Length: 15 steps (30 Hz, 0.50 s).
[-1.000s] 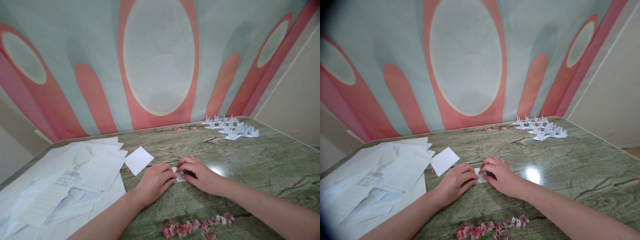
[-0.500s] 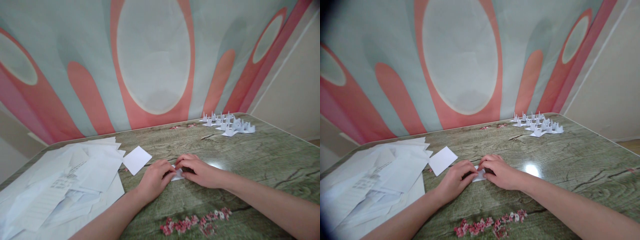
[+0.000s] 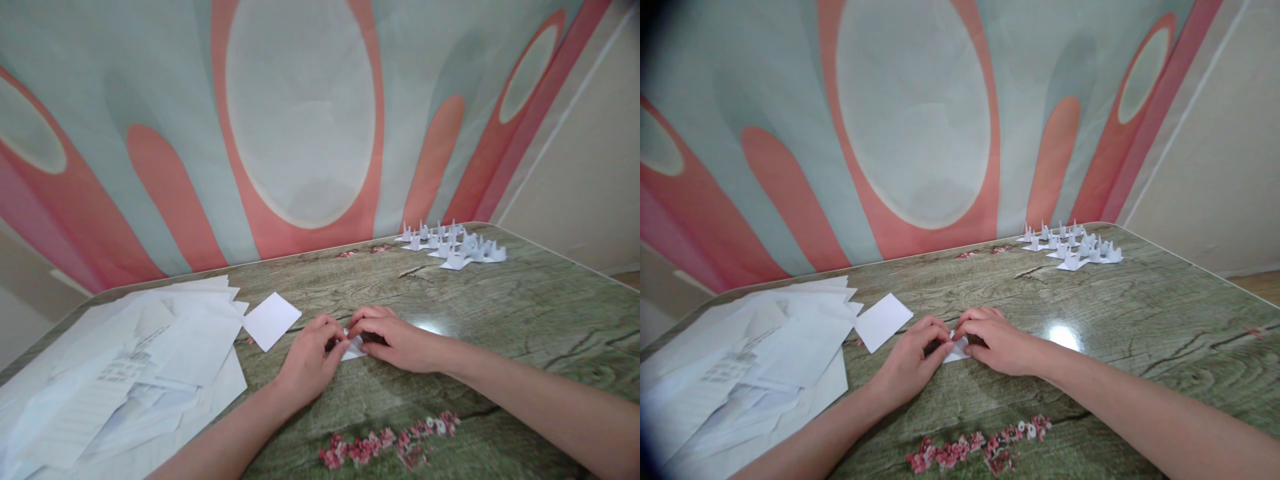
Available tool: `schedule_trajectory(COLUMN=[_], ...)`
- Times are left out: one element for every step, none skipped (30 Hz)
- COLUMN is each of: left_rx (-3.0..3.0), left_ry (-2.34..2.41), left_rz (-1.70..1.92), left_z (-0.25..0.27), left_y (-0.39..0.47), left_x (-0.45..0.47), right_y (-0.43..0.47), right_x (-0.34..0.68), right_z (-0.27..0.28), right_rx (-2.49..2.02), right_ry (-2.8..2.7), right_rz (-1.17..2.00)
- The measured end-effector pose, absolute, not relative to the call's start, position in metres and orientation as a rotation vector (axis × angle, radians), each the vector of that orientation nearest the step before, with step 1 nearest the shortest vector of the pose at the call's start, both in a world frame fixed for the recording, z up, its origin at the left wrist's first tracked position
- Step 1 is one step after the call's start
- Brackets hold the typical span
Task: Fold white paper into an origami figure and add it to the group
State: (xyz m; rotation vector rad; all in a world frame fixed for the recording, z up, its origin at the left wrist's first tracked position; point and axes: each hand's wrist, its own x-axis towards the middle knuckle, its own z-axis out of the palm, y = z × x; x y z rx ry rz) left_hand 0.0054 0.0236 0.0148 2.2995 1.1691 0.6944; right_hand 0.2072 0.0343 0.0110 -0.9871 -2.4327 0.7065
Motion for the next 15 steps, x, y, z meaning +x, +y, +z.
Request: schedule_trajectory(left_rx=[2.298, 2.299, 2.3, 2.3, 2.3, 2.299, 2.299, 2.298, 2.298, 2.297, 2.296, 2.293, 2.289, 2.284, 2.279], left_ry=[1.178, 1.187, 1.197, 1.207, 1.218, 1.227, 1.235, 1.243, 1.248, 1.25, 1.249, 1.246, 1.244, 1.241, 1.24], left_rz=[0.696, 0.695, 0.692, 0.69, 0.688, 0.685, 0.682, 0.679, 0.675, 0.671, 0.667, 0.665, 0.665, 0.666, 0.666], left_z=[0.015, 0.014, 0.014, 0.013, 0.013, 0.013, 0.012, 0.012, 0.012, 0.013, 0.013, 0.014, 0.014, 0.014, 0.015], left_y=[0.024, 0.024, 0.024, 0.024, 0.024, 0.024, 0.025, 0.025, 0.025, 0.025, 0.025, 0.025, 0.025, 0.025, 0.025], left_x=[0.006, 0.006, 0.006, 0.007, 0.007, 0.008, 0.008, 0.008, 0.009, 0.009, 0.009, 0.009, 0.009, 0.009, 0.009], right_y=[0.034, 0.035, 0.035, 0.035, 0.035, 0.035, 0.034, 0.034, 0.034, 0.033, 0.033, 0.032, 0.032, 0.032, 0.032], right_x=[0.207, 0.207, 0.207, 0.208, 0.208, 0.208, 0.208, 0.208, 0.209, 0.21, 0.211, 0.213, 0.215, 0.217, 0.22], right_z=[0.011, 0.011, 0.011, 0.012, 0.012, 0.013, 0.014, 0.016, 0.018, 0.02, 0.022, 0.025, 0.027, 0.03, 0.033], right_rx=[-0.983, -0.98, -0.98, -0.983, -0.984, -0.984, -0.978, -0.967, -0.95, -0.924, -0.896, -0.868, -0.838, -0.814, -0.788], right_ry=[-2.434, -2.436, -2.44, -2.443, -2.447, -2.453, -2.463, -2.477, -2.497, -2.523, -2.558, -2.597, -2.639, -2.684, -2.722], right_rz=[0.704, 0.702, 0.699, 0.695, 0.691, 0.689, 0.69, 0.693, 0.697, 0.698, 0.693, 0.681, 0.663, 0.65, 0.648])
